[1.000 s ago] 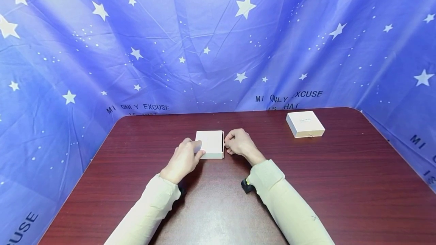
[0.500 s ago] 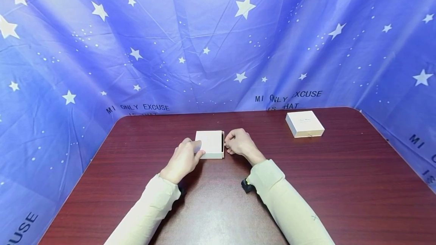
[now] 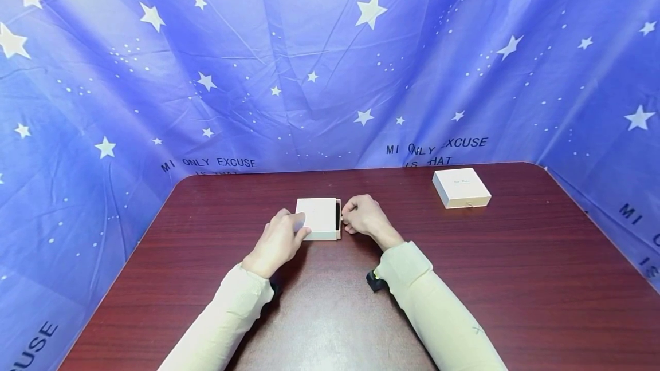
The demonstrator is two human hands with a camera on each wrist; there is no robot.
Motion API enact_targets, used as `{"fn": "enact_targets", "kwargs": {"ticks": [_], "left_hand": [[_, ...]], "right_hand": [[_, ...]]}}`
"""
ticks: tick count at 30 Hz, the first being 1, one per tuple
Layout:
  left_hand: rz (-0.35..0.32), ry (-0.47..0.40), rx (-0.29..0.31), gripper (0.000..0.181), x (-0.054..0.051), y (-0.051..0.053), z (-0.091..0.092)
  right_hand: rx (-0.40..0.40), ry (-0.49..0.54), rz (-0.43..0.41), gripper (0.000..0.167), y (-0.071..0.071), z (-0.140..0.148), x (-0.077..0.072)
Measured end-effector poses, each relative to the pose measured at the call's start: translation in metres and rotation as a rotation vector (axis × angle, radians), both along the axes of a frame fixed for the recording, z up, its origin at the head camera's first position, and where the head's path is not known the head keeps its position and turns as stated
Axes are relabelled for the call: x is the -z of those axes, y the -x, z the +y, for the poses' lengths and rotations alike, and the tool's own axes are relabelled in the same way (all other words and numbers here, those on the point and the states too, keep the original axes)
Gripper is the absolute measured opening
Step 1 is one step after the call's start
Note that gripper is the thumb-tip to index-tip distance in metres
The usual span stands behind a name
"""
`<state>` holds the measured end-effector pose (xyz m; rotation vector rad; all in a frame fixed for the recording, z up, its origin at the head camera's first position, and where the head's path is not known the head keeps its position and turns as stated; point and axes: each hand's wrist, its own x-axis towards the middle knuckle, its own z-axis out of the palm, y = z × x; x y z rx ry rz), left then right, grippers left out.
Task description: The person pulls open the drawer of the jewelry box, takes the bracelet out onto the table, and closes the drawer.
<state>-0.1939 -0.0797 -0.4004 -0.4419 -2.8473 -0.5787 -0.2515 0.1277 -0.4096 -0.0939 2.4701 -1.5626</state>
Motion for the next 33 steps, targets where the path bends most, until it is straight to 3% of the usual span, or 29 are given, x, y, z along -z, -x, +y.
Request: {"fn": "enact_targets", "kwargs": {"ticks": [33], "left_hand": [[0.004, 0.002, 0.005, 0.017, -0.0009, 0.0002, 0.0007]], "right_hand": [[0.001, 0.007, -0.007, 0.008, 0.0007, 0.0041, 0.0001]]}}
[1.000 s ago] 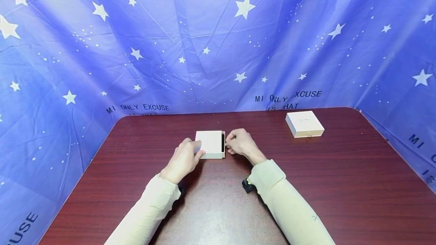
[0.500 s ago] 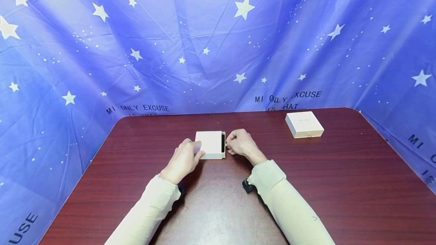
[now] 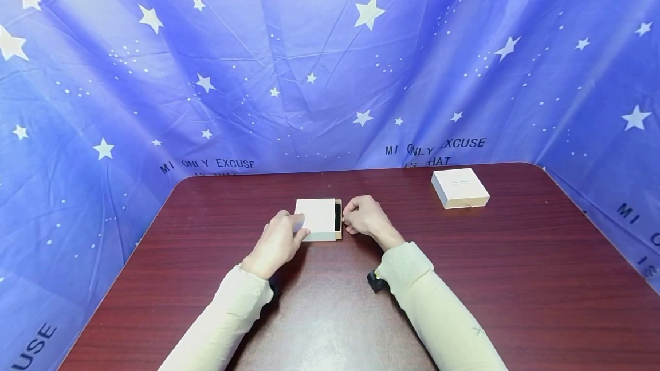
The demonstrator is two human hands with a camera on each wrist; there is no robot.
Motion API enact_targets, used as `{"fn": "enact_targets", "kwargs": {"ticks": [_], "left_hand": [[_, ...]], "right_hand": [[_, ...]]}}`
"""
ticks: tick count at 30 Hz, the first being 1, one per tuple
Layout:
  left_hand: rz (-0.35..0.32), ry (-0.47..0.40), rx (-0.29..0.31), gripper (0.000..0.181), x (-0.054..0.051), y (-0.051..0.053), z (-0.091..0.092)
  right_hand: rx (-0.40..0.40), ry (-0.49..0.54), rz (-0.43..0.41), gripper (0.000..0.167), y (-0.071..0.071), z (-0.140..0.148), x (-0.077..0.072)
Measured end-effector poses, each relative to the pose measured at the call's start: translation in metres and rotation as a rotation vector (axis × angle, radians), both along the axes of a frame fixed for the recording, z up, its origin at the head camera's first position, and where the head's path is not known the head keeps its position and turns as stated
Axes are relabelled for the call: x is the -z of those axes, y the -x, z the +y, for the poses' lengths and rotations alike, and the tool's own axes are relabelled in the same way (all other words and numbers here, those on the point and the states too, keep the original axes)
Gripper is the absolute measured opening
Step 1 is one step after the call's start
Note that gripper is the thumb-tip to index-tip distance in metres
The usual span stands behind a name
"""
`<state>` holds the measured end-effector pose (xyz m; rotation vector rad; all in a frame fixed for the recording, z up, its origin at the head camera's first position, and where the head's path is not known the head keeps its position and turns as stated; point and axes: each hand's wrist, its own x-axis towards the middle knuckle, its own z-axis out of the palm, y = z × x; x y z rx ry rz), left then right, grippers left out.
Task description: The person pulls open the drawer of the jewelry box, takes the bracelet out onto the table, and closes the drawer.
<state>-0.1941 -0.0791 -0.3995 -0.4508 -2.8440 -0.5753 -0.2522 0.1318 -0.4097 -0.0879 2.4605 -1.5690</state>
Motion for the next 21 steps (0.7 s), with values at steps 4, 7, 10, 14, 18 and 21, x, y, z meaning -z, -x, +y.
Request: {"fn": "enact_targets", "kwargs": {"ticks": [4, 7, 10, 14, 18, 21], "left_hand": [[0.001, -0.003, -0.002, 0.016, 0.0000, -0.0003, -0.0001], [0.003, -0.002, 0.000, 0.017, 0.0000, -0.0004, -0.0002], [0.005, 0.000, 0.000, 0.017, 0.0000, -0.0003, 0.0000], [0.004, 0.002, -0.002, 0.016, 0.0001, -0.0002, 0.0002], [0.004, 0.000, -0.002, 0.014, 0.0002, -0.0003, 0.0004], [0.008, -0.001, -0.001, 0.014, 0.0002, -0.0005, 0.0002]], "right_hand": [[0.002, 0.001, -0.004, 0.008, -0.0002, 0.0003, -0.0001], [0.004, 0.001, -0.006, 0.009, -0.0002, 0.0004, 0.0000], [0.003, 0.000, -0.004, 0.009, -0.0001, 0.0005, 0.0001], [0.004, 0.006, -0.004, 0.008, -0.0002, 0.0010, 0.0002], [0.003, 0.016, -0.009, 0.008, -0.0010, 0.0014, 0.0001], [0.003, 0.022, -0.013, 0.008, -0.0012, 0.0016, 0.0002]]}}
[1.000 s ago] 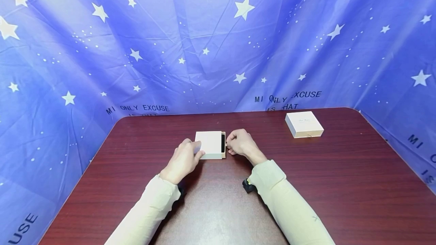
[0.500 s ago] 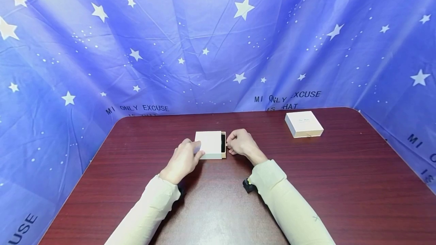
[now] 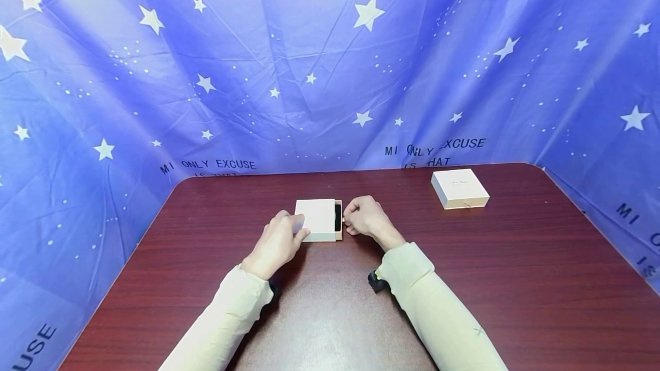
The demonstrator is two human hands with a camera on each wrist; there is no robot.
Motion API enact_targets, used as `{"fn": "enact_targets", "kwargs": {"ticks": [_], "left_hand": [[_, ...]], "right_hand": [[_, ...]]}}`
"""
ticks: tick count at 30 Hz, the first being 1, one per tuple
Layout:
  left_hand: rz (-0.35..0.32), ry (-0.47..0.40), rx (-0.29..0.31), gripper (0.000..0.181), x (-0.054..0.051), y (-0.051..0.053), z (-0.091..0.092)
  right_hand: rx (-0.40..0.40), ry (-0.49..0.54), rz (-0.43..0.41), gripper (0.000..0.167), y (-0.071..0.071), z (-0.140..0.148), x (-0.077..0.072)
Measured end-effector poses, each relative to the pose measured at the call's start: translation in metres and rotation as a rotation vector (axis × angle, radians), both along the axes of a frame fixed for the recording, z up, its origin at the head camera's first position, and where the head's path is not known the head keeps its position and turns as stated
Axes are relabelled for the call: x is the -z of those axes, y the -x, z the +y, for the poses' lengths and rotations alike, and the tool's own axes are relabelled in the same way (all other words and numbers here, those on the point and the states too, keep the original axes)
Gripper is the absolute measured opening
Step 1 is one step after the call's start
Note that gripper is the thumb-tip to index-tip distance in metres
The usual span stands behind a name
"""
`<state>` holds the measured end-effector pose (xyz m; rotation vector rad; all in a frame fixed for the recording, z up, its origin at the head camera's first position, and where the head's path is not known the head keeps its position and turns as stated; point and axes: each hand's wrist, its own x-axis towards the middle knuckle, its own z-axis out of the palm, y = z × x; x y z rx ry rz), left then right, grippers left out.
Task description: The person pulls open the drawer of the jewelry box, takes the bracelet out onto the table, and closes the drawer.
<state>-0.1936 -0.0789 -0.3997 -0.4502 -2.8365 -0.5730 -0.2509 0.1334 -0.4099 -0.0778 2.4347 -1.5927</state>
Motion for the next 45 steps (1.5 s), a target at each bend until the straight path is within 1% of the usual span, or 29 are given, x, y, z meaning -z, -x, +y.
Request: {"fn": "enact_targets", "kwargs": {"ticks": [15, 23, 36, 45], "left_hand": [[0.009, -0.004, 0.009, 0.016, 0.0007, 0.0002, -0.0009], [-0.002, -0.001, 0.005, 0.017, 0.0002, 0.0008, -0.0006], [-0.002, -0.001, 0.011, 0.017, -0.0006, 0.0006, -0.0004], [-0.018, 0.000, -0.004, 0.017, 0.0008, 0.0012, -0.0006]], "right_hand": [[0.008, -0.004, -0.006, 0.009, 0.0003, 0.0007, -0.0007], [-0.002, -0.004, 0.008, 0.009, 0.0002, 0.0007, -0.0003], [0.005, -0.008, -0.003, 0.009, 0.0011, 0.0014, 0.0002], [0.008, -0.008, -0.017, 0.009, 0.0009, 0.0018, -0.0006]]}}
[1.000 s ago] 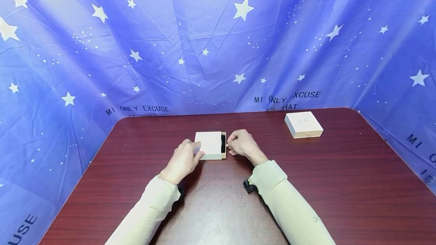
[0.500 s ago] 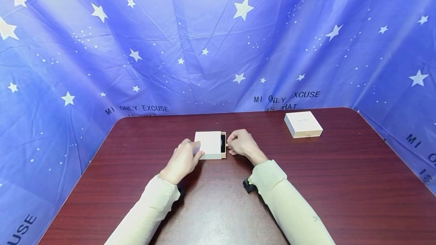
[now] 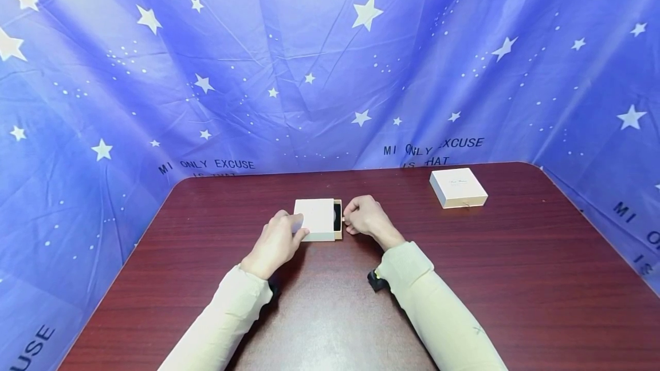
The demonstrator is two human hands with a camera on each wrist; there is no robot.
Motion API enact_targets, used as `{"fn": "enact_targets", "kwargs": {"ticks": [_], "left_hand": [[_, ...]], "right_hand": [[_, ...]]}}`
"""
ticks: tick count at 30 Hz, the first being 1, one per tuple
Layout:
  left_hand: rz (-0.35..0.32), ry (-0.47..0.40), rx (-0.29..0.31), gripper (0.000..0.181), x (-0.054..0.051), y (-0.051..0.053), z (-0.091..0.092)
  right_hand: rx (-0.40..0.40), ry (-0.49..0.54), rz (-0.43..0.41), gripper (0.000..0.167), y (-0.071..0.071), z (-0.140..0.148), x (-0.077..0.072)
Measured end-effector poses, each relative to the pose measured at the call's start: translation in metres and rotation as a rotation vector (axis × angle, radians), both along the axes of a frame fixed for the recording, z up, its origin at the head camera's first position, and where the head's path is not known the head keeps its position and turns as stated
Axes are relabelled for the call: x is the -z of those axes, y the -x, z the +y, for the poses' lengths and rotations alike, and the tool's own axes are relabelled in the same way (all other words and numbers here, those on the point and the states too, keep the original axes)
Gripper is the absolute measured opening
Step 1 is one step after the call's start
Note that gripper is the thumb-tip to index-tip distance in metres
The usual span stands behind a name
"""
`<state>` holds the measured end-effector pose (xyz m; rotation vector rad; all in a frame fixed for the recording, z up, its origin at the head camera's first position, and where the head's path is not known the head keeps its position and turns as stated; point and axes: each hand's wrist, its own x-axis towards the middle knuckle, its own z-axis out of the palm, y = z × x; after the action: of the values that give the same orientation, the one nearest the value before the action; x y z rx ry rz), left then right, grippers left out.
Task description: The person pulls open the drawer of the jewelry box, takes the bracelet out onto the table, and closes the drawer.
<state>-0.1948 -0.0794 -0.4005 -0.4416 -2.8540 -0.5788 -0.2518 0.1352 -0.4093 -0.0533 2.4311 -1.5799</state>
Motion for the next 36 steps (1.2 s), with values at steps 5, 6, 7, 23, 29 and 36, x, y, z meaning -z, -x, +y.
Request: {"fn": "enact_targets", "kwargs": {"ticks": [5, 6, 7, 23, 29, 36], "left_hand": [[0.010, 0.007, 0.008, 0.017, 0.0002, -0.0004, -0.0003], [0.011, 0.007, 0.007, 0.017, 0.0000, -0.0005, -0.0003], [0.010, 0.007, 0.007, 0.017, -0.0001, -0.0005, -0.0003], [0.013, 0.005, 0.008, 0.016, 0.0000, -0.0002, -0.0002], [0.015, 0.005, 0.007, 0.016, 0.0003, 0.0000, -0.0002], [0.019, 0.005, 0.009, 0.016, 0.0003, -0.0001, 0.0000]], "right_hand": [[0.002, -0.001, 0.003, 0.009, -0.0006, -0.0001, 0.0010], [0.003, -0.001, 0.006, 0.009, -0.0006, -0.0001, 0.0012], [0.004, -0.001, 0.007, 0.009, -0.0007, -0.0001, 0.0014], [0.010, -0.016, 0.002, 0.010, 0.0001, 0.0011, 0.0009], [0.012, -0.011, -0.006, 0.011, 0.0004, 0.0017, 0.0011], [0.014, -0.014, -0.002, 0.011, 0.0005, 0.0020, 0.0015]]}}
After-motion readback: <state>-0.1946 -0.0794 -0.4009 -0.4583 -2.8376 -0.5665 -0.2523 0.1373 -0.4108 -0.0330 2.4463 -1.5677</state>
